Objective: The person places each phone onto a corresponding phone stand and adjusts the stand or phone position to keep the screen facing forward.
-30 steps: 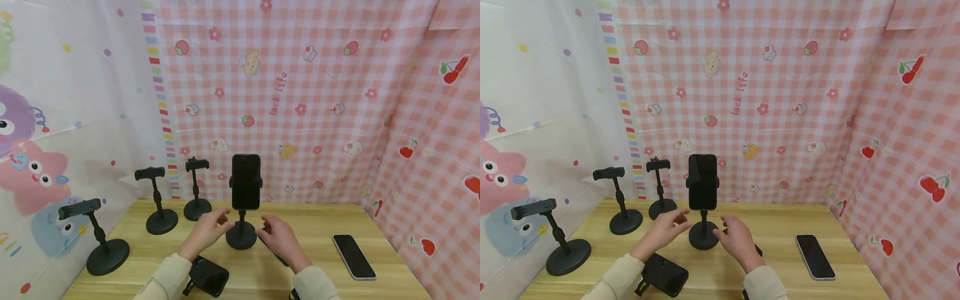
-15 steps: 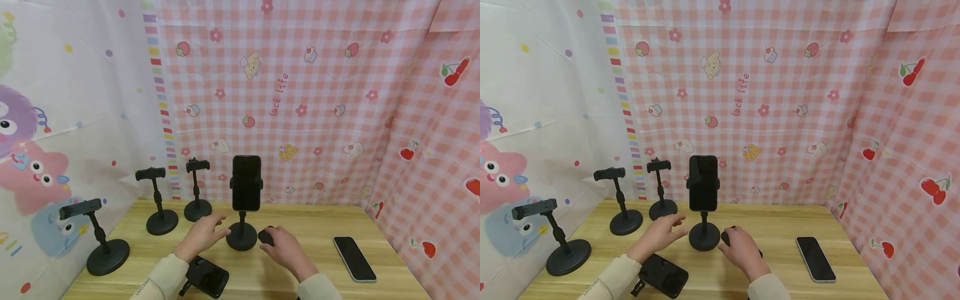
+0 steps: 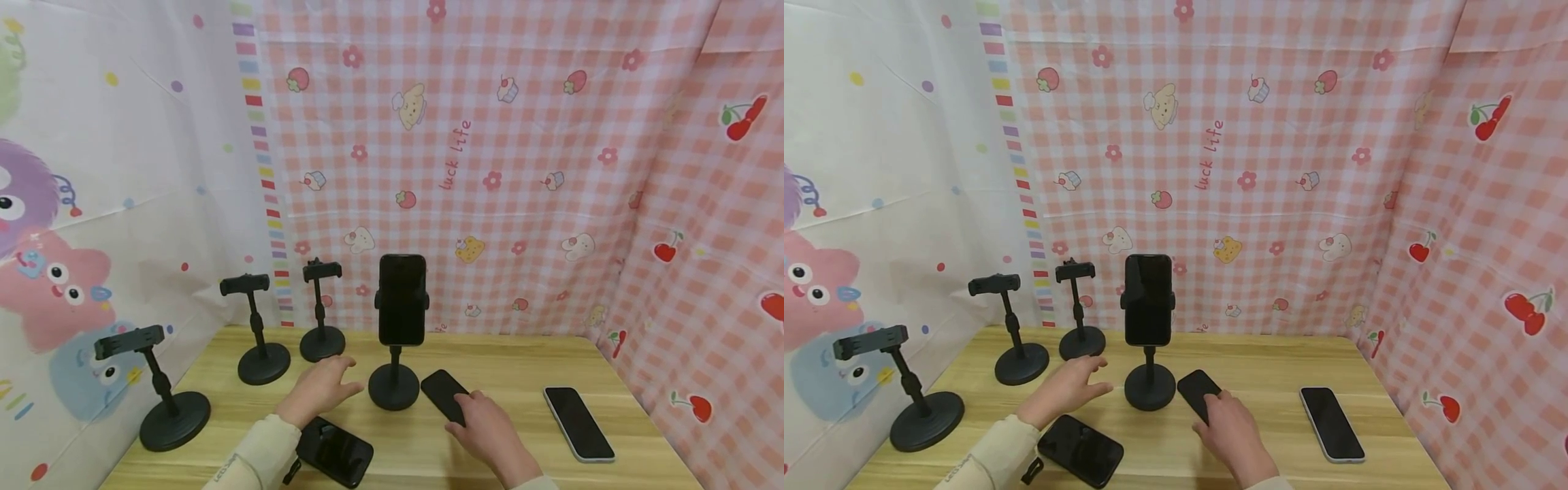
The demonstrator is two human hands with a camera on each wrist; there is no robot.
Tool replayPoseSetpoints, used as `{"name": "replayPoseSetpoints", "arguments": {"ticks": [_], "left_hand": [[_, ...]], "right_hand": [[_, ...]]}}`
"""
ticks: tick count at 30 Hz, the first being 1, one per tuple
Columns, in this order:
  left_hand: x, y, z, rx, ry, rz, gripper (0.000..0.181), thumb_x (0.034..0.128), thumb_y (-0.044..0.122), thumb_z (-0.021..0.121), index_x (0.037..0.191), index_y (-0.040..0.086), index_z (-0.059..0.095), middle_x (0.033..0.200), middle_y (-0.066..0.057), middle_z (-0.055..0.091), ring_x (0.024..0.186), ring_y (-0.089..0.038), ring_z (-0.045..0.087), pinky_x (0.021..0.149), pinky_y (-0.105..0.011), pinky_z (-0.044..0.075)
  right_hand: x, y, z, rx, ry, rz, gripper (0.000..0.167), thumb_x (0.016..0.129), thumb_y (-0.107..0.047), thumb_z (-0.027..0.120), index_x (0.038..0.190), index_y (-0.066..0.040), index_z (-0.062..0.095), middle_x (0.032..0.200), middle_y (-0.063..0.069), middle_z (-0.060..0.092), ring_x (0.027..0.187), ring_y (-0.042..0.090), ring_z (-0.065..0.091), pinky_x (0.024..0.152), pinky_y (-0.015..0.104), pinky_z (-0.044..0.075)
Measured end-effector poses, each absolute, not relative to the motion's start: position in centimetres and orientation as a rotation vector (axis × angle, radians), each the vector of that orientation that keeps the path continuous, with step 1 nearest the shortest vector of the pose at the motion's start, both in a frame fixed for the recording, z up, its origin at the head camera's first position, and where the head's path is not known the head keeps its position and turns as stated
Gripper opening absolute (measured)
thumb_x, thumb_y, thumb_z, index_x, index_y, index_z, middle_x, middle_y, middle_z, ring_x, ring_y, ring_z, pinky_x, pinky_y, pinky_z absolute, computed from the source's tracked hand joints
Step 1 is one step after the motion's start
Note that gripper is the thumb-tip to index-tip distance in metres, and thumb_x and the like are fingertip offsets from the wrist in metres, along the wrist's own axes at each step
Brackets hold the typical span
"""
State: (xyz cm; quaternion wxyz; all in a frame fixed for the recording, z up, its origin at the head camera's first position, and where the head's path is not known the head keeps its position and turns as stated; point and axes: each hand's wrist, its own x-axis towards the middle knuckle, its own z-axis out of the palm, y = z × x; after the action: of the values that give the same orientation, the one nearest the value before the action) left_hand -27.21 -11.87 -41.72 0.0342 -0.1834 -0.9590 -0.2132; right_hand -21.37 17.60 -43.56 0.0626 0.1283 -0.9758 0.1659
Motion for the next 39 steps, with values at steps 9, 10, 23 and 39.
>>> {"name": "replayPoseSetpoints", "arguments": {"ticks": [9,10,23,39], "left_hand": [[-27.7,-12.9,-42.1,-0.492,-3.006,-0.571,0.049,0.0890,0.035,0.075,0.123,0.001,0.065,0.119,-0.016,0.066,0.107,-0.034,0.063,0.088,-0.052,0.050],[-27.8,-13.0,-42.2,-0.487,-3.007,-0.566,0.049,0.0888,0.034,0.075,0.123,0.001,0.065,0.119,-0.016,0.066,0.108,-0.034,0.063,0.089,-0.052,0.050],[-28.7,-14.8,-42.5,-0.384,-3.034,-0.505,0.047,0.0887,0.033,0.075,0.122,0.001,0.066,0.121,-0.017,0.065,0.112,-0.036,0.061,0.091,-0.054,0.048],[-30.1,-17.1,-42.4,-0.280,-3.115,-0.459,0.045,0.0894,0.033,0.074,0.121,0.002,0.065,0.113,-0.016,0.068,0.098,-0.037,0.065,0.082,-0.056,0.051]], "right_hand": [[-20.4,18.2,-44.5,0.404,-3.054,0.522,0.045,0.082,-0.024,0.081,0.113,0.005,0.067,0.106,0.022,0.064,0.097,0.040,0.064,0.084,0.055,0.051],[-20.3,18.3,-44.7,0.396,-3.066,0.524,0.044,0.082,-0.024,0.081,0.113,0.005,0.067,0.105,0.022,0.064,0.096,0.039,0.064,0.083,0.055,0.051],[-19.4,18.9,-46.5,0.312,-3.145,0.588,0.040,0.082,-0.022,0.077,0.110,0.006,0.067,0.102,0.022,0.063,0.092,0.038,0.063,0.082,0.056,0.050],[-19.1,18.5,-46.7,0.242,-3.228,0.557,0.040,0.079,-0.024,0.082,0.102,0.005,0.067,0.102,0.021,0.062,0.090,0.035,0.063,0.081,0.055,0.051]]}}
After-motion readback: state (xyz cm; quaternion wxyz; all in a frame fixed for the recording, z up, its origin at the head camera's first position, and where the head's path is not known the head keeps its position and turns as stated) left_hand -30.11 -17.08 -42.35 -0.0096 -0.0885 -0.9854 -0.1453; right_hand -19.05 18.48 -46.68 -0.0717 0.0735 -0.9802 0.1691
